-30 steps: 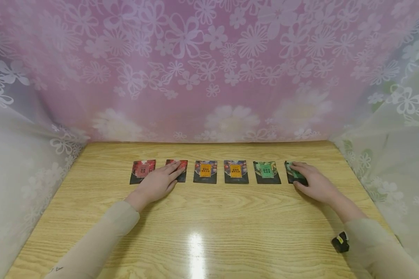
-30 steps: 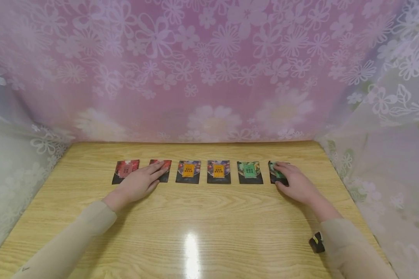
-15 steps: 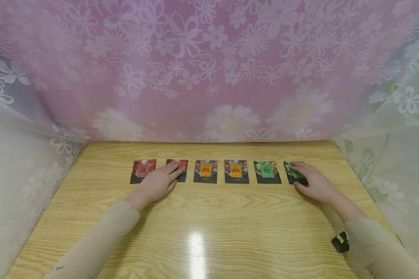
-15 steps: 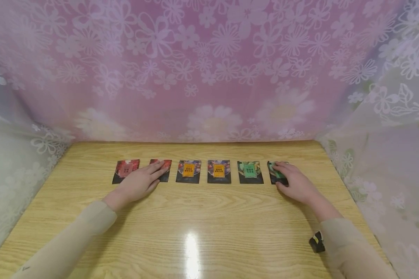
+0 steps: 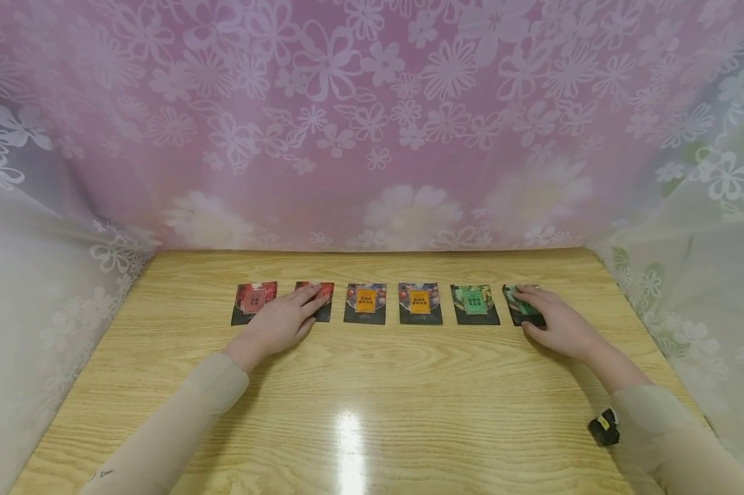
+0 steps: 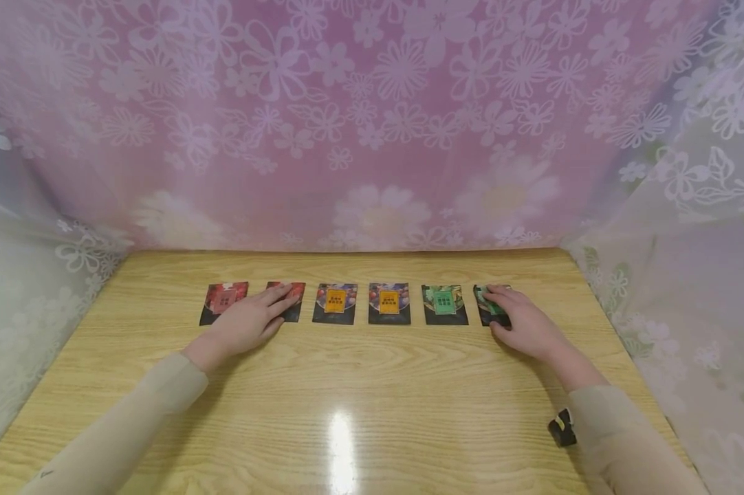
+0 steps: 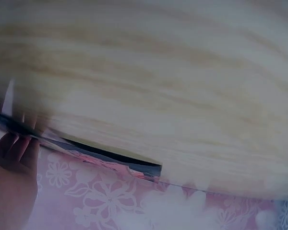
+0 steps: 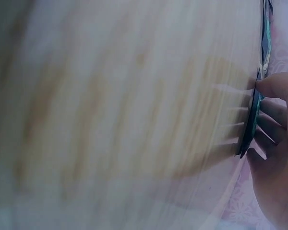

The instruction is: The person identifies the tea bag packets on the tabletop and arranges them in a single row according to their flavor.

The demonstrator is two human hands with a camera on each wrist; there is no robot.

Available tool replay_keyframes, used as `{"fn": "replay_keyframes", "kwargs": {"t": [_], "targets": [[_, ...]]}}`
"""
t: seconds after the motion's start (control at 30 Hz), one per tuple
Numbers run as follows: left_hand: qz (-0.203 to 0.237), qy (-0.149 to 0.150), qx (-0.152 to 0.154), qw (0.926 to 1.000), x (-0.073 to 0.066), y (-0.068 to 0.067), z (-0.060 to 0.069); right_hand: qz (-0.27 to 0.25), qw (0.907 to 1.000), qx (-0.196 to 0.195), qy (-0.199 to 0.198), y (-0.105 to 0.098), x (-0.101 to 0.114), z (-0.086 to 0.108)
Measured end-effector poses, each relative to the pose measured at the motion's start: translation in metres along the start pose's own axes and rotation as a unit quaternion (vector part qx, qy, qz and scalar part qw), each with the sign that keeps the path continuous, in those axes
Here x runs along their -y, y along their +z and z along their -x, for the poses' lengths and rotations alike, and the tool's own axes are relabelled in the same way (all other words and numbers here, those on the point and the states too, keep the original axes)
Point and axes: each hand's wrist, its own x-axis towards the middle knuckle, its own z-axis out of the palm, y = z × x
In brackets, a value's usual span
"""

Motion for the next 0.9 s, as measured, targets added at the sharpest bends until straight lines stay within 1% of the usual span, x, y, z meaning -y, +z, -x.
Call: {"fn": "replay_keyframes", "kwargs": {"t": [0.1, 0.33, 0.63, 0.77, 0.9], "targets": [[0.004, 0.004, -0.002, 1.0000, 0.000, -0.002, -0.001, 0.002, 1.0000, -0.003, -0.002, 0.000, 0.000, 0.000], [0.014, -0.009, 0.017, 0.9997, -0.001, -0.007, -0.002, 0.000, 0.9998, -0.015, -0.014, 0.000, 0.001, 0.003], [-0.004, -0.010, -0.008, 0.9999, 0.000, -0.003, 0.000, 0.012, 0.9988, -0.040, -0.027, -0.004, 0.002, 0.006], [-0.009, -0.011, -0.006, 0.9999, 0.001, -0.005, 0.004, 0.013, 0.9983, -0.047, -0.031, -0.005, 0.004, 0.009], [-0.016, -0.012, 0.000, 0.9998, 0.003, -0.005, 0.013, 0.025, 0.9978, -0.055, -0.029, -0.008, 0.009, 0.013]]}}
